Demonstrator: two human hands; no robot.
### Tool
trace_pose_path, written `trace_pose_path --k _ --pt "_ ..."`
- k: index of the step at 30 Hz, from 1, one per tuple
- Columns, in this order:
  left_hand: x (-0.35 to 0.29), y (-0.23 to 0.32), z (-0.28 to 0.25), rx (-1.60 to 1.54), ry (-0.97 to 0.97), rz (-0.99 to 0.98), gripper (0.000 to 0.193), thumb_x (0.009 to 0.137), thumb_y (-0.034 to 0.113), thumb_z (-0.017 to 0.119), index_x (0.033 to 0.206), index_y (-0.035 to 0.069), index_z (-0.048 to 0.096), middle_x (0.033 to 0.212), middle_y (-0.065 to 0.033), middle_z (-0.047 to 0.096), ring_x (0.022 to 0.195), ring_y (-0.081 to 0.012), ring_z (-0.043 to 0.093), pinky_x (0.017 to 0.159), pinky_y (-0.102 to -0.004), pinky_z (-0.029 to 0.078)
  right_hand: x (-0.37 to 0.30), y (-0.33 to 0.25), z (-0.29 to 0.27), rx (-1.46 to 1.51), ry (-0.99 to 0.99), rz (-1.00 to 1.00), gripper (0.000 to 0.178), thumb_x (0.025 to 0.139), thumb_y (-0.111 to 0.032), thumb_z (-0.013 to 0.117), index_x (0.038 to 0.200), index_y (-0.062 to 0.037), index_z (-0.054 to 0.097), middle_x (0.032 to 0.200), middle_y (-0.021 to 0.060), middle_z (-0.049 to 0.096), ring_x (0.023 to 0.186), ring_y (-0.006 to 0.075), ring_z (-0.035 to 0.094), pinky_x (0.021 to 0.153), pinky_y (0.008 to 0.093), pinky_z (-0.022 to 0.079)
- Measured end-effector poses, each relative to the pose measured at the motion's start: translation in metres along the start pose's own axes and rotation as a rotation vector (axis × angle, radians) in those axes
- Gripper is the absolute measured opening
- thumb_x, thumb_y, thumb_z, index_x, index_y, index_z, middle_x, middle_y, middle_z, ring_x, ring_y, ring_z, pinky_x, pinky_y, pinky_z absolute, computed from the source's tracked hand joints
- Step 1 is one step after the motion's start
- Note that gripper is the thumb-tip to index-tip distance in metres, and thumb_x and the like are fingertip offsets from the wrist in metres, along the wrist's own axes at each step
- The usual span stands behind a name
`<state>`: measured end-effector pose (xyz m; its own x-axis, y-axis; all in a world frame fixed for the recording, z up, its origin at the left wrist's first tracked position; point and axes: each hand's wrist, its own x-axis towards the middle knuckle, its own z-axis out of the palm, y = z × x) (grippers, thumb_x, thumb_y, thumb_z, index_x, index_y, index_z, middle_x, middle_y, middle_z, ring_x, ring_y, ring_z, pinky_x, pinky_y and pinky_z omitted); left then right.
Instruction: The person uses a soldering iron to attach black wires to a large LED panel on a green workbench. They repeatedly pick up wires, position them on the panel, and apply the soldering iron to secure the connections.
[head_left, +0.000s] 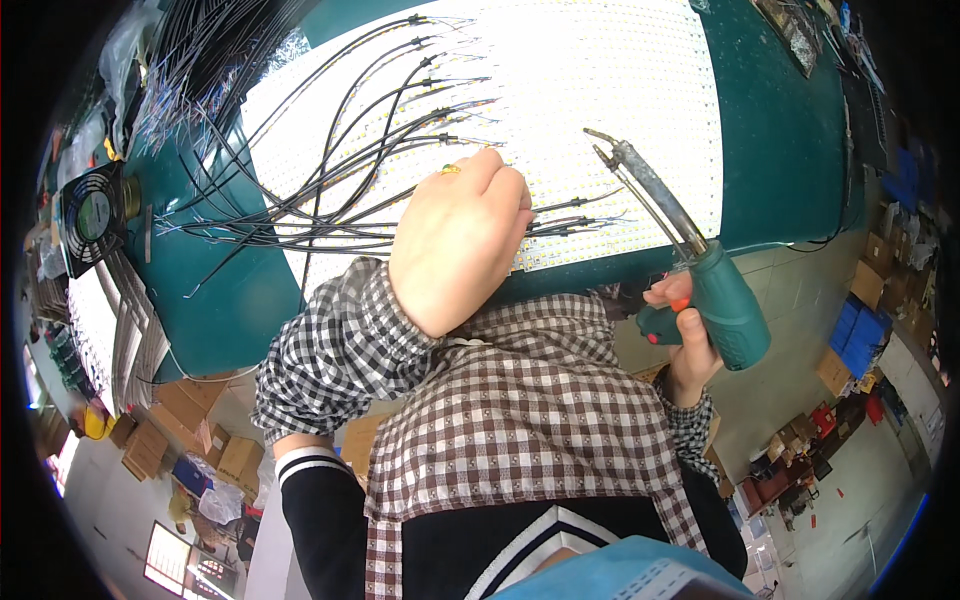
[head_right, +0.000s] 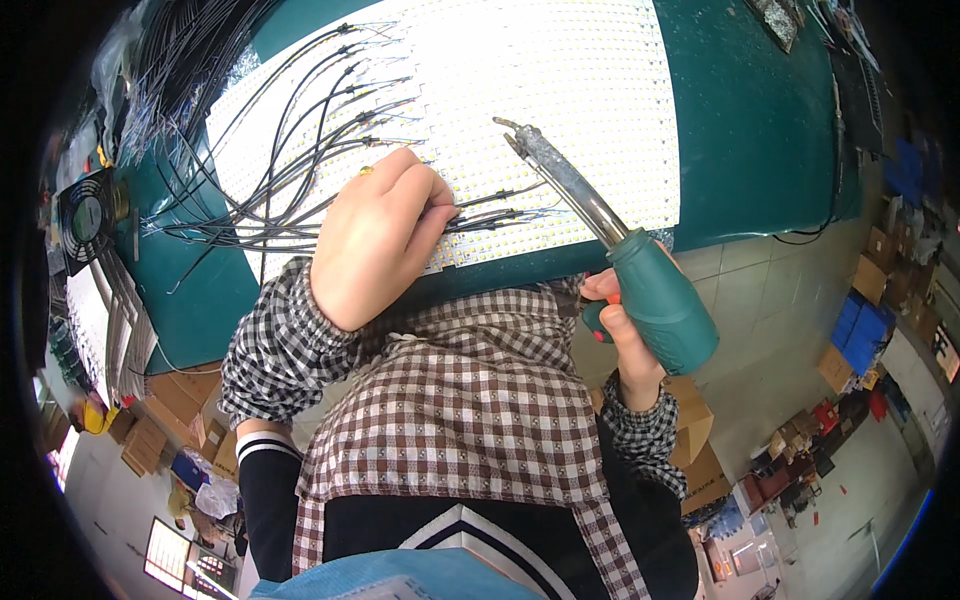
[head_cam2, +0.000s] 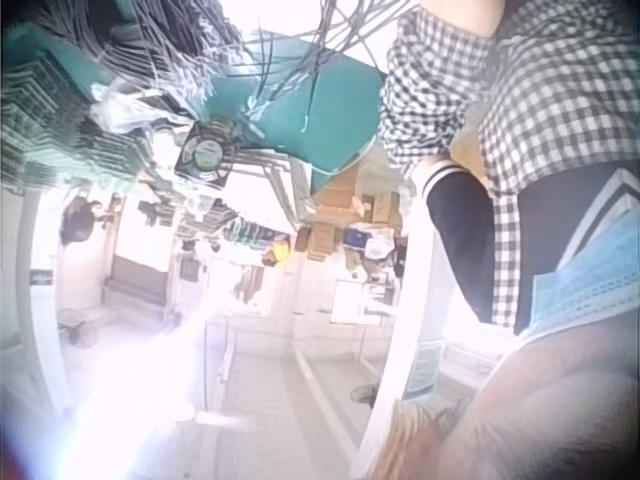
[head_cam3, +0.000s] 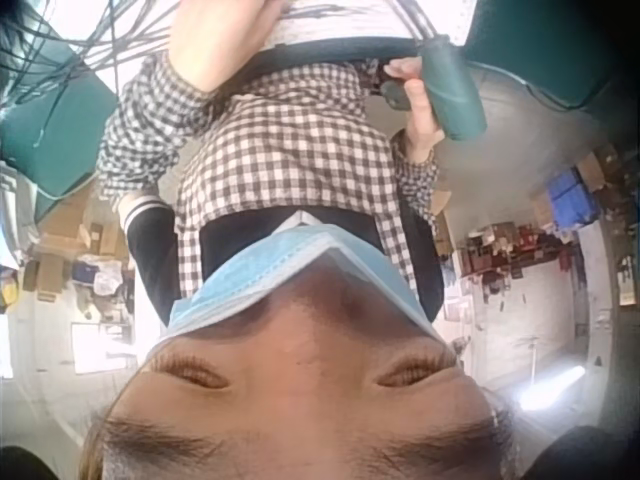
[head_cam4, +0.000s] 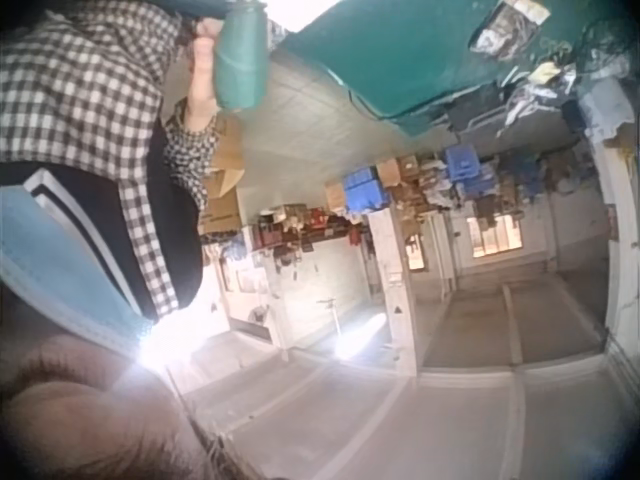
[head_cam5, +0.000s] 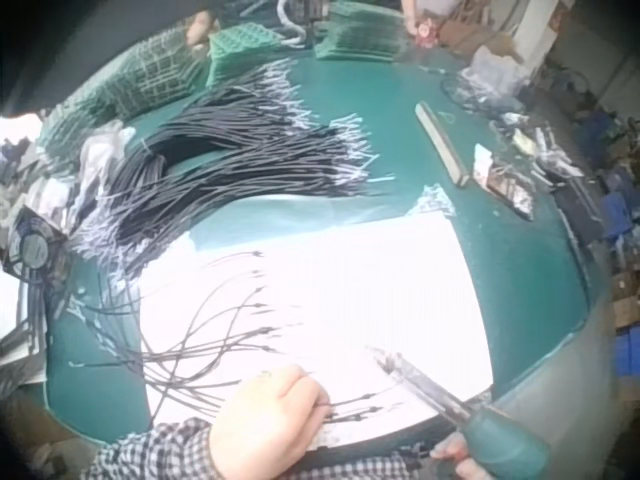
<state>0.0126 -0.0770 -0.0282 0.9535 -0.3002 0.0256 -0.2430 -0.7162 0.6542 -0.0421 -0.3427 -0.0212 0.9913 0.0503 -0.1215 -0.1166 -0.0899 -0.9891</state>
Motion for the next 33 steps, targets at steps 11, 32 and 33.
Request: trace_pose_path --k 11,32,33 --pt "-0.020 0.000 -0.032 0.354 0.032 -0.046 0.014 0.081 0.005 0.069 0.088 0.005 0.057 0.086 -0.0096 0.055 0.074 -0.0298 0.057 0.064 -0.0408 0.045 0.003 0.002 0.003 0.041 0.006 -0.029 0.040 0.091 -0.026 0.064 0.105 0.0104 0.057 0.095 0.0202 0.062 0.082 0.0273 0.065 0.073 0.0384 0.059" --pt "-0.011 -0.009 -0.012 -0.114 0.095 -0.209 0.009 0.082 0.001 0.067 0.087 0.002 0.060 0.083 -0.0076 0.058 0.064 -0.0180 0.059 0.059 -0.0290 0.049 -0.005 0.005 0.003 0.002 -0.040 0.018 0.045 0.091 -0.029 0.063 0.112 0.0102 0.058 0.102 0.0223 0.064 0.081 0.0280 0.068 0.079 0.0401 0.056" --pt "-0.011 -0.010 -0.013 -0.131 0.102 -0.196 0.008 0.081 0.002 0.067 0.086 0.002 0.060 0.083 -0.0070 0.057 0.064 -0.0171 0.058 0.059 -0.0281 0.048 -0.007 0.004 0.002 0.004 -0.034 0.039 0.045 0.091 -0.029 0.063 0.112 0.0102 0.058 0.103 0.0225 0.064 0.082 0.0281 0.068 0.080 0.0407 0.056"
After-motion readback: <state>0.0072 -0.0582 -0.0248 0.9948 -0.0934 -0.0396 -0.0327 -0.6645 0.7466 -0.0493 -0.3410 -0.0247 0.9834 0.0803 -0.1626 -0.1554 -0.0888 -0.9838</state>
